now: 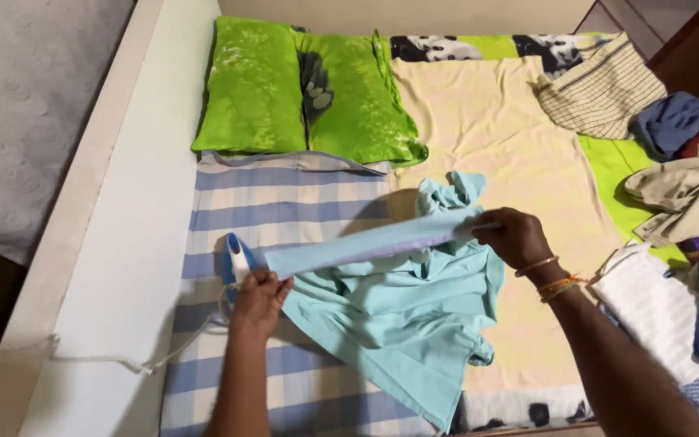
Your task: Iron a light blue shirt on a bed using an electric iron.
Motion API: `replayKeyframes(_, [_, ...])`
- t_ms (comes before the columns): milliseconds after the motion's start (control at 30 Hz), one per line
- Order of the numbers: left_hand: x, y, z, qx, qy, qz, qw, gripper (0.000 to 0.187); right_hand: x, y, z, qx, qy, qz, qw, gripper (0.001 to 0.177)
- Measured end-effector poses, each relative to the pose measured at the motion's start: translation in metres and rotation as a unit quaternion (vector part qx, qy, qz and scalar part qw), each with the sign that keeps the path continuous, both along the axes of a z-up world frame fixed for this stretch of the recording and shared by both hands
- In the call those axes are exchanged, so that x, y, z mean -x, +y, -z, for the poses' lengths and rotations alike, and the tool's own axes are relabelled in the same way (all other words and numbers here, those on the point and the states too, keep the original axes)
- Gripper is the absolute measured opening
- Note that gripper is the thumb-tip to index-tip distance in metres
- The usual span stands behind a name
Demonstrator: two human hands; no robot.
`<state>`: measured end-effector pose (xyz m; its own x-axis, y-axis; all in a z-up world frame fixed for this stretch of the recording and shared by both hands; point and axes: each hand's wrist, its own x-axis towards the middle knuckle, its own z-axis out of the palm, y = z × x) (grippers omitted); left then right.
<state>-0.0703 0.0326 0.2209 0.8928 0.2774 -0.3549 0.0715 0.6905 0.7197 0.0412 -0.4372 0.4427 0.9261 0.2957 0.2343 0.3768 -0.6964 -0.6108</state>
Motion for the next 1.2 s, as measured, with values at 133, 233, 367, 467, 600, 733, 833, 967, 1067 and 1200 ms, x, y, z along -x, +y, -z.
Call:
replayKeyframes(133, [0.046, -0.006, 0.074, 0.079, 0.045, -0.005, 0.996, 0.011, 0.027, 0.002, 0.045, -0.07, -0.013, 0.0, 0.997, 0.015])
replayKeyframes(233, [0.062, -0.02, 0.08, 0.047, 0.149, 0.037, 0.987, 0.015, 0.048, 0.012, 0.043, -0.064, -0.02, 0.009, 0.998, 0.011])
replayKeyframes(367, [0.061, -0.073, 0.077, -0.106, 0.297, 0.202, 0.927, 0.03, 0.07, 0.03, 0.032, -0.059, 0.012, 0.009, 0.998, 0.009])
replayKeyframes(467, [0.046, -0.15, 0.062, 0.059, 0.166, 0.34, 0.924, 0.049, 0.075, 0.039, 0.025, -0.088, 0.029, -0.038, 0.995, 0.01])
replayKeyframes(600, [0.003, -0.229, 0.041, 0.241, 0.198, 0.333, 0.89, 0.06, 0.077, 0.054, -0.004, -0.036, 0.025, -0.041, 0.998, 0.012])
replayKeyframes(733, [-0.029, -0.252, 0.068, 0.393, 0.118, 0.223, 0.884, 0.06, 0.076, 0.053, -0.029, -0.082, 0.044, -0.058, 0.994, 0.014])
replayKeyframes(833, [-0.032, -0.237, 0.01, 0.46, 0.052, 0.178, 0.868, 0.058, 0.082, 0.051, -0.044, -0.052, 0.036, -0.053, 0.997, 0.016])
replayKeyframes(967, [-0.043, -0.226, -0.015, 0.397, 0.093, 0.155, 0.9, 0.053, 0.097, 0.041, -0.04, -0.04, 0.048, -0.032, 0.998, 0.017])
replayKeyframes(1067, [-0.049, -0.221, -0.005, 0.379, 0.095, 0.166, 0.906, 0.056, 0.11, 0.038, -0.038, -0.067, 0.077, -0.026, 0.994, 0.015])
replayKeyframes(1200, [-0.041, -0.214, -0.025, 0.409, 0.101, 0.133, 0.897, 0.056, 0.119, 0.022, -0.006, -0.102, 0.079, 0.004, 0.992, 0.012])
